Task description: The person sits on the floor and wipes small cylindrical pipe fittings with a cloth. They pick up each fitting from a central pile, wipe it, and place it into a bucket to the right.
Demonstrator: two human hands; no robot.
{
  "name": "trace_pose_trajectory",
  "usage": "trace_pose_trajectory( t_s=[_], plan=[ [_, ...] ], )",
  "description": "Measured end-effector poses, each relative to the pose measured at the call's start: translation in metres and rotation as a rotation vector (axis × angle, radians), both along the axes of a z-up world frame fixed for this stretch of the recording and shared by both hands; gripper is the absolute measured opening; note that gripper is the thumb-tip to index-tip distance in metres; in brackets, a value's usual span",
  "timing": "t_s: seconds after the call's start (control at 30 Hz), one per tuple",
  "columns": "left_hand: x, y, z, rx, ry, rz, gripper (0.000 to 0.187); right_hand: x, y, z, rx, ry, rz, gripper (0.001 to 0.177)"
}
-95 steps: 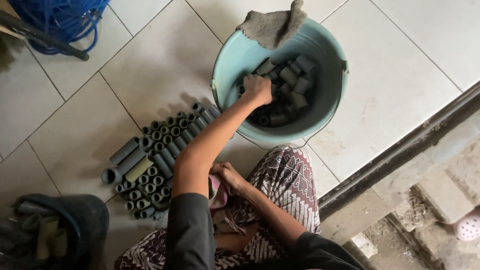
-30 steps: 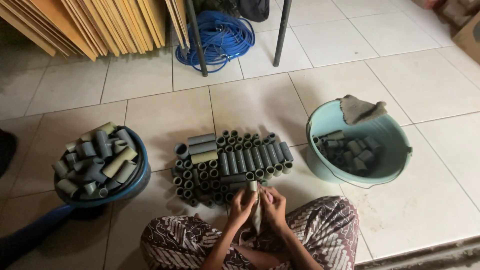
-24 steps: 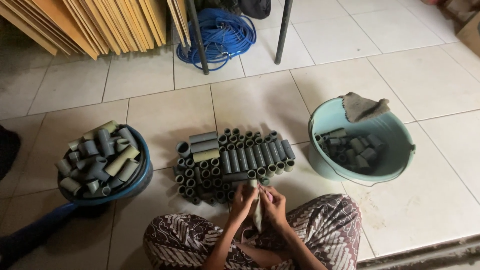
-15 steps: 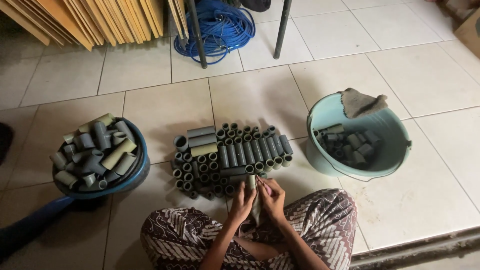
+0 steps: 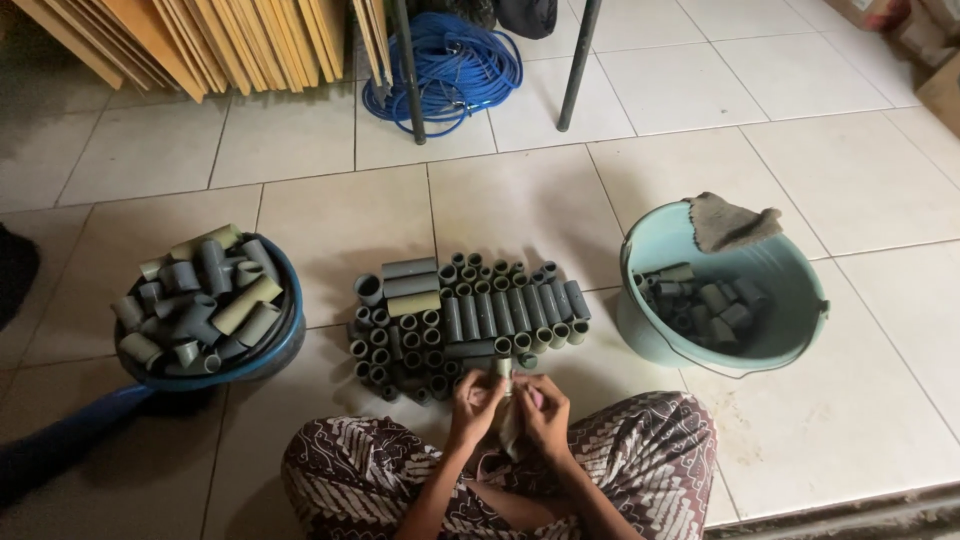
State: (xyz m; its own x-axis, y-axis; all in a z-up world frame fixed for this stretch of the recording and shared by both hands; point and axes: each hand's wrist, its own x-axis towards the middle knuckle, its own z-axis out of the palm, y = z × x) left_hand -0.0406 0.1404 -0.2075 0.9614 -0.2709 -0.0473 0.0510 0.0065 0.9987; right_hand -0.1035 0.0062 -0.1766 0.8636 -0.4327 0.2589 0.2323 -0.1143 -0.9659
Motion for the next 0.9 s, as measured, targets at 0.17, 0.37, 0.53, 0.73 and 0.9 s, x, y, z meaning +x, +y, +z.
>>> trace_pose_trajectory(
  t_s=[0.17,0.37,0.53,0.73,0.9],
  plan=[
    [-0.01,-0.003,0.02,-0.022,-0.028,0.065,0.022,-0.005,0.011,0.041,0.073,-0.018,-0.069,0.014],
    [-0.006,-0.009,0.017,-0.112,0.007,0.112,0.024,0.004,0.004,0.012,0.0,0.016,-0.062,0.015],
    [0.009,-0.013,-0.019,-0.216,0.052,0.113,0.017,0.006,0.001,0.007,0.088,0.057,-0.149,0.016],
    [0.007,-0.007,-0.001,-0.271,0.168,-0.083,0.029,0.002,0.0,0.029,0.09,0.029,-0.103,0.018],
    [0.009,-0.005,-0.024,-0.182,0.105,0.189,0.026,0.002,0.008,0.03,-0.067,0.09,-0.062,0.016]
  ],
)
